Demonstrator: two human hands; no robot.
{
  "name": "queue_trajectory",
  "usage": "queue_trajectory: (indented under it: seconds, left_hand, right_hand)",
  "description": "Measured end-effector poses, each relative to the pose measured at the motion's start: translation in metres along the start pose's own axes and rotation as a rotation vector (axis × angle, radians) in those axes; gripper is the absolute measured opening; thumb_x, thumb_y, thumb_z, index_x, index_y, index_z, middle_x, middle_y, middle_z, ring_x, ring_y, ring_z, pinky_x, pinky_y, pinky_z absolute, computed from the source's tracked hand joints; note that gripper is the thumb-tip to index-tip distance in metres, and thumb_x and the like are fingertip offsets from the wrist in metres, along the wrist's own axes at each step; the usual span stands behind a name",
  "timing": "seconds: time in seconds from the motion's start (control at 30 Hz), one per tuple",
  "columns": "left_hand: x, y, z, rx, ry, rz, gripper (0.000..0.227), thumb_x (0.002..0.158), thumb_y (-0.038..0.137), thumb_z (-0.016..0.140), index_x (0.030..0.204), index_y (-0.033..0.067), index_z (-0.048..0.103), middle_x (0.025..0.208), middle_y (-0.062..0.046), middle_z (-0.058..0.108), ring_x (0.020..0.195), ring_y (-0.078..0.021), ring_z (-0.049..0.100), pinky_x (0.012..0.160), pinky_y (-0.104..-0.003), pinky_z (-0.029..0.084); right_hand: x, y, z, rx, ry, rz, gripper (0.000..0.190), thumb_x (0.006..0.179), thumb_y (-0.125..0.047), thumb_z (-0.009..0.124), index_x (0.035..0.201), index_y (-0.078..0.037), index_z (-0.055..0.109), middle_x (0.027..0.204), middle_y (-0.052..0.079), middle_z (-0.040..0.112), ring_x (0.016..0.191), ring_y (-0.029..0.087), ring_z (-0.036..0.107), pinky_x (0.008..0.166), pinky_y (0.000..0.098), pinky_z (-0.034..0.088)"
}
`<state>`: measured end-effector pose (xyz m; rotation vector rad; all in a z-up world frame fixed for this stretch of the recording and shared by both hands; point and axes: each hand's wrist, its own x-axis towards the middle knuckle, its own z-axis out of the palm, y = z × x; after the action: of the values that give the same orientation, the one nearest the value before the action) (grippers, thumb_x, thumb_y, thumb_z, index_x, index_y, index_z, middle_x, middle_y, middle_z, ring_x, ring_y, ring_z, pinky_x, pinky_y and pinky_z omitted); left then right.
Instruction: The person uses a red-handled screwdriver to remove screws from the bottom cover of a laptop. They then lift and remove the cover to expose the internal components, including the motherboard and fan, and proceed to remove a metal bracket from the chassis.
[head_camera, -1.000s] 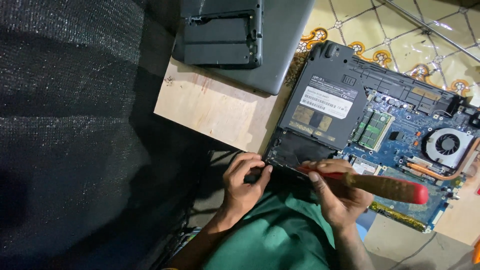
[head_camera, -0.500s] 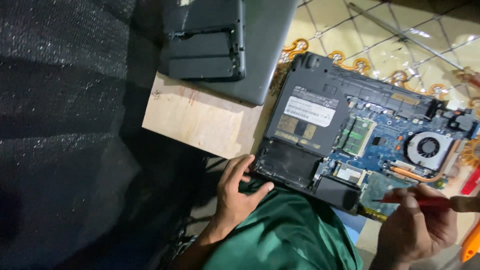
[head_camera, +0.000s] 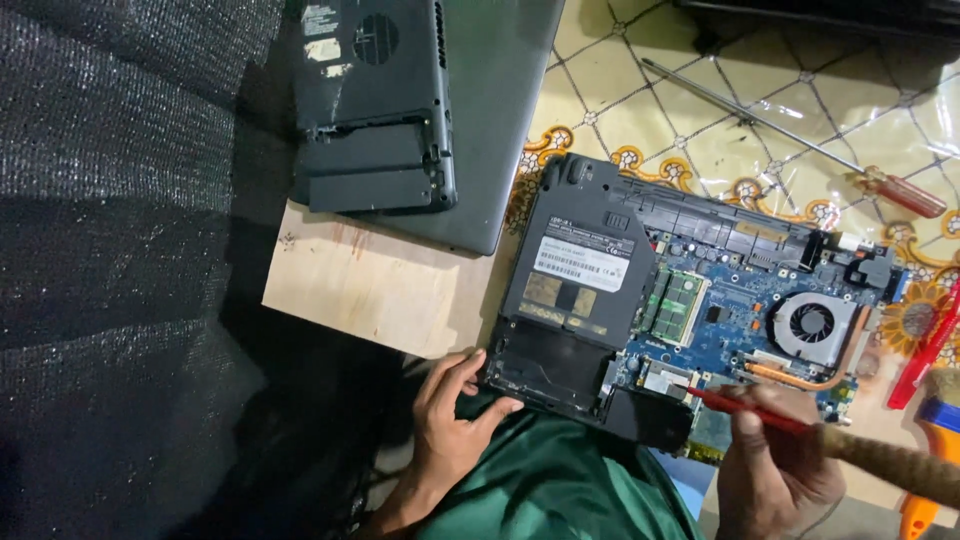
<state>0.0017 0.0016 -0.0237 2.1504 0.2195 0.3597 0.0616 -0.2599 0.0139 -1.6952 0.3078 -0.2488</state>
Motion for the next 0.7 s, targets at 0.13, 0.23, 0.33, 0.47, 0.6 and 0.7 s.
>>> queue_trajectory:
  seconds: [0.13, 0.23, 0.33, 0.47, 0.6, 0.7]
  left_hand:
    - [0.009, 0.005, -0.005, 0.065, -0.152, -0.113, 0.075, 0.065, 0.026, 0.092, 0.127, 0.0077, 0.054, 0.121, -0.014, 0.06, 0.105, -0.0275, 0.061, 0.082, -0.036, 0.056]
    - [0.013, 0.005, -0.004, 0.158, -0.26, -0.158, 0.093, 0.064, 0.032, 0.093, 0.142, 0.0115, 0.045, 0.133, -0.014, 0.055, 0.121, -0.0319, 0.056, 0.097, -0.044, 0.05]
    - [0.019, 0.006, -0.006, 0.164, -0.254, -0.124, 0.095, 0.063, 0.03, 0.095, 0.142, 0.0091, 0.045, 0.129, -0.012, 0.056, 0.117, -0.0298, 0.059, 0.095, -0.041, 0.052]
    - [0.022, 0.009, -0.005, 0.138, -0.213, -0.154, 0.1, 0.059, 0.033, 0.096, 0.142, 0.0095, 0.045, 0.128, -0.011, 0.059, 0.12, -0.0279, 0.059, 0.095, -0.038, 0.053]
    - [0.016, 0.004, -0.002, 0.116, -0.272, -0.377, 0.087, 0.068, 0.059, 0.079, 0.139, 0.0152, 0.052, 0.119, -0.006, 0.061, 0.106, -0.0252, 0.065, 0.079, -0.041, 0.057]
    - [0.015, 0.0, 0.0, 0.179, -0.324, -0.435, 0.1, 0.053, 0.048, 0.097, 0.138, 0.0201, 0.052, 0.117, 0.0, 0.059, 0.102, -0.023, 0.064, 0.075, -0.039, 0.057]
  right_hand:
    - [0.007, -0.012, 0.007, -0.007, -0.111, -0.053, 0.011, 0.094, -0.013, 0.064, 0.104, -0.011, 0.06, 0.109, 0.006, 0.06, 0.111, 0.019, 0.06, 0.098, 0.0349, 0.061]
    - [0.013, -0.011, 0.009, -0.004, -0.159, -0.045, 0.008, 0.094, -0.011, 0.061, 0.102, -0.012, 0.059, 0.109, 0.004, 0.06, 0.111, 0.018, 0.06, 0.103, 0.035, 0.06]
    - [0.017, -0.009, 0.014, 0.087, -0.119, -0.03, 0.009, 0.091, -0.005, 0.061, 0.097, -0.012, 0.059, 0.105, 0.003, 0.06, 0.108, 0.018, 0.06, 0.103, 0.0354, 0.059]
    - [0.03, 0.014, 0.006, 0.227, -0.172, -0.099, 0.011, 0.084, -0.008, 0.063, 0.093, -0.014, 0.061, 0.094, 0.003, 0.061, 0.097, 0.019, 0.063, 0.094, 0.0356, 0.062]
    - [0.039, 0.003, 0.015, 0.287, -0.186, -0.059, 0.011, 0.089, -0.013, 0.059, 0.1, -0.013, 0.061, 0.097, 0.008, 0.066, 0.094, 0.023, 0.068, 0.086, 0.0317, 0.059]
    - [0.042, -0.005, 0.025, 0.295, -0.097, 0.036, 0.016, 0.081, -0.002, 0.049, 0.092, -0.011, 0.056, 0.083, 0.002, 0.052, 0.065, 0.015, 0.049, 0.056, 0.0233, 0.039]
